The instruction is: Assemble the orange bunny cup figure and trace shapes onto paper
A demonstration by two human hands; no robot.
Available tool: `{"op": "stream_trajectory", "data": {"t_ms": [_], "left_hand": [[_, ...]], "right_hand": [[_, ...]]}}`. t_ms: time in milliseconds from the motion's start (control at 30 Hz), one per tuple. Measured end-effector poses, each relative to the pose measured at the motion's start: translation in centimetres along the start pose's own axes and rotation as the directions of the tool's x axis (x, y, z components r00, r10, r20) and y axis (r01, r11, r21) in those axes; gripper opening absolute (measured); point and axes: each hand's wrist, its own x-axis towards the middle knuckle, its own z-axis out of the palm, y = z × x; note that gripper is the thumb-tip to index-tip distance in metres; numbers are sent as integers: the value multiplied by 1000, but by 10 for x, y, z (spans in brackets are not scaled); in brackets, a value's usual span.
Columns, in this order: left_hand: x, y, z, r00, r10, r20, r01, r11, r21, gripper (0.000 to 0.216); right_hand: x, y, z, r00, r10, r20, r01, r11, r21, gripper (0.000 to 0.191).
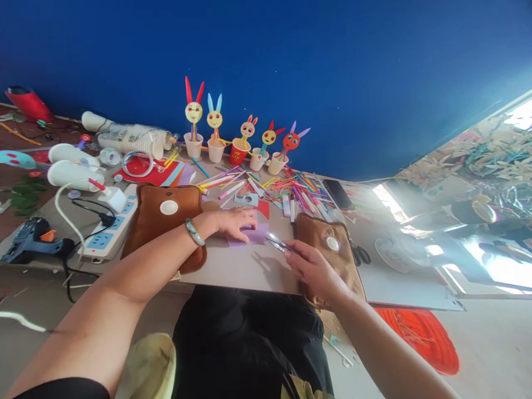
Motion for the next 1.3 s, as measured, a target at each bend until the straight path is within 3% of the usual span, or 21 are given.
{"op": "stream_trajectory", "data": {"t_ms": [367, 500, 967, 1067, 1167, 1300], "left_hand": [[2, -5, -1, 996, 65, -64, -68, 996, -49, 25], [3, -4, -2, 993, 92, -72, -95, 995, -34, 31], [4, -9, 2, 989, 111, -101, -115, 993, -37, 38], [5, -9, 2, 995, 77, -69, -81, 995, -63, 42], [5, -7, 2, 997, 44, -65, -49, 996, -69, 46], [3, -6, 0, 997, 71, -33, -72, 997, -35, 47]], "right_hand": [[0, -4, 2, 993, -46, -106, 58, 992, 112, 29], [3, -7, 2, 991, -9, -132, 28, 989, 143, 29], [5, -7, 1, 988, 1, -151, 10, 997, 76, 41], [6, -4, -1, 992, -24, -126, 21, 999, -28, 42], [7, -1, -4, 979, -156, -129, 115, 952, -283, 33], [9, 2, -5, 931, -353, -97, 191, 695, -693, 29]]}}
